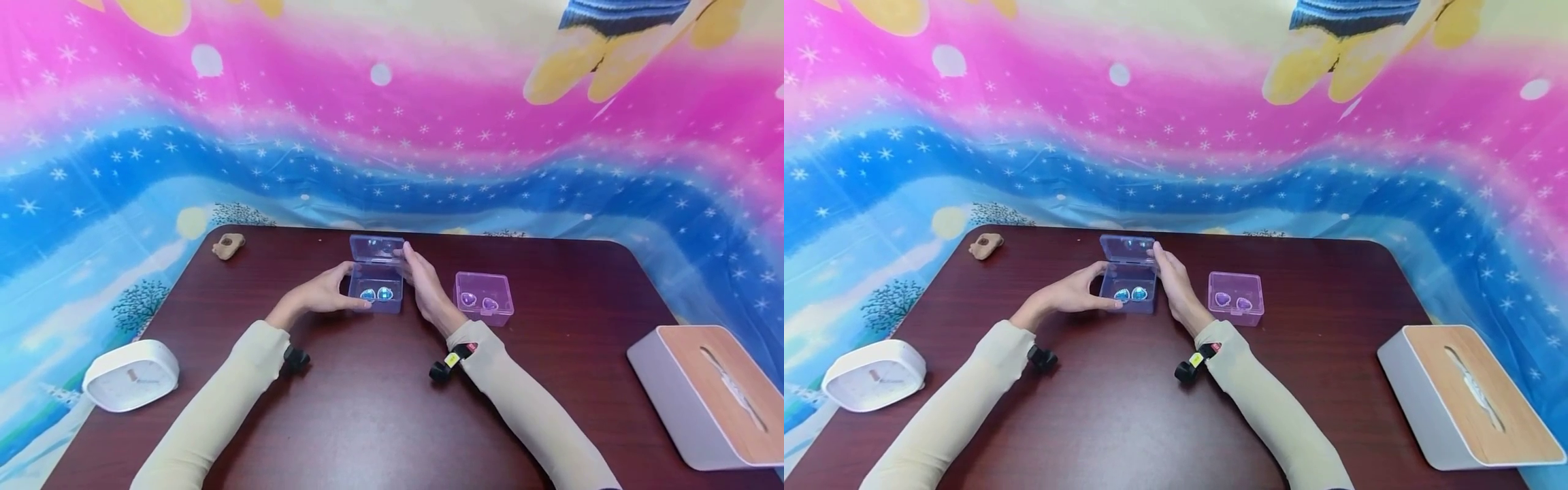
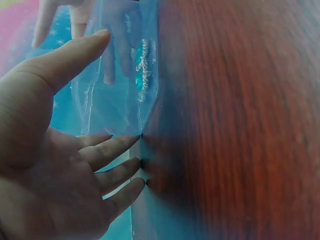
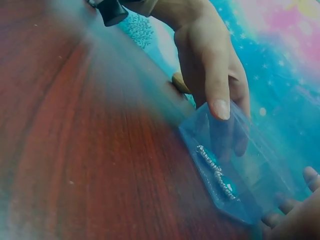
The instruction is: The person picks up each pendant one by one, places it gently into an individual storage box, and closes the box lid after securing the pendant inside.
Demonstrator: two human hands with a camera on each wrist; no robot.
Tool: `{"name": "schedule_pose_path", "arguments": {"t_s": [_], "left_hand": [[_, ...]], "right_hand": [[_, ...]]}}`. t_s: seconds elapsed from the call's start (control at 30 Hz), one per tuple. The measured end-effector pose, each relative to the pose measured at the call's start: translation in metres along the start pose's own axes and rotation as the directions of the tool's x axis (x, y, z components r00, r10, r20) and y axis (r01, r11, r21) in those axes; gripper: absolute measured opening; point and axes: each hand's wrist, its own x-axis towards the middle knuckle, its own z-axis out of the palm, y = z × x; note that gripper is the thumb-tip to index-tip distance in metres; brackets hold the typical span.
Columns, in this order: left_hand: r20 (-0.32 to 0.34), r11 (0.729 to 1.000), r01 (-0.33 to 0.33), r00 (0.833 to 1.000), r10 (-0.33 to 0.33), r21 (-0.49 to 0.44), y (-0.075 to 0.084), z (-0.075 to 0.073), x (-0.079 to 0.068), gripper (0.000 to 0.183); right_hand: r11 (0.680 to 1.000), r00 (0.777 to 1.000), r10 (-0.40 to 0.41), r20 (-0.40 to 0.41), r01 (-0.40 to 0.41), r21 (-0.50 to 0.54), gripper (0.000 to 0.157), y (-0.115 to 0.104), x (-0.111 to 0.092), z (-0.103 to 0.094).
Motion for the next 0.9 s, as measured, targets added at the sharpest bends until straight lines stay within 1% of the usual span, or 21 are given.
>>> {"name": "schedule_pose_path", "arguments": {"t_s": [0.1,0.17,0.23,0.3,0.37,0.4,0.47,0.53,0.67,0.77,0.9], "left_hand": [[-0.003,1.0,-0.009,1.0,0.009,0.012,0.0,0.0,0.0,0.092],[-0.005,1.0,-0.02,1.0,0.02,0.017,0.001,0.0,-0.001,0.092],[-0.006,0.999,-0.025,1.0,0.026,0.03,0.001,0.0,-0.001,0.094],[-0.003,0.999,-0.024,1.0,0.024,0.047,0.001,0.0,-0.002,0.102],[0.01,0.998,-0.02,1.0,0.019,0.053,0.002,-0.002,-0.003,0.113],[0.019,0.998,-0.022,1.0,0.021,0.054,0.002,-0.002,-0.004,0.118],[0.039,0.999,-0.025,0.999,0.024,0.037,0.002,-0.004,-0.005,0.12],[0.06,1.0,-0.03,0.998,0.03,0.006,0.002,-0.006,-0.005,0.114],[0.073,0.999,-0.031,0.997,0.034,-0.037,0.0,-0.008,-0.006,0.093],[0.068,0.998,-0.047,0.996,0.049,-0.04,0.0,-0.009,-0.007,0.087],[0.065,0.997,-0.065,0.996,0.068,-0.047,0.002,-0.01,-0.006,0.084]], "right_hand": [[0.999,1.0,0.009,-0.002,-0.009,-0.032,0.064,-0.001,-0.005,0.0],[0.998,1.0,0.006,-0.002,-0.006,-0.063,0.062,0.0,-0.008,0.001],[0.992,1.0,-0.001,0.006,0.002,-0.13,0.056,0.002,-0.011,0.001],[0.977,1.0,-0.01,0.022,0.014,-0.211,0.048,0.006,-0.014,0.001],[0.956,0.998,-0.017,0.057,0.033,-0.29,0.042,0.009,-0.017,0.0],[0.945,0.997,-0.02,0.078,0.044,-0.323,0.042,0.011,-0.018,-0.001],[0.932,0.993,-0.02,0.12,0.062,-0.357,0.043,0.012,-0.02,-0.002],[0.925,0.986,-0.014,0.164,0.075,-0.371,0.047,0.013,-0.021,-0.003],[0.904,0.975,-0.005,0.223,0.099,-0.415,0.052,0.013,-0.021,-0.007],[0.885,0.971,0.006,0.238,0.106,-0.454,0.054,0.011,-0.022,-0.009],[0.879,0.97,0.015,0.244,0.104,-0.466,0.055,0.009,-0.023,-0.01]]}}
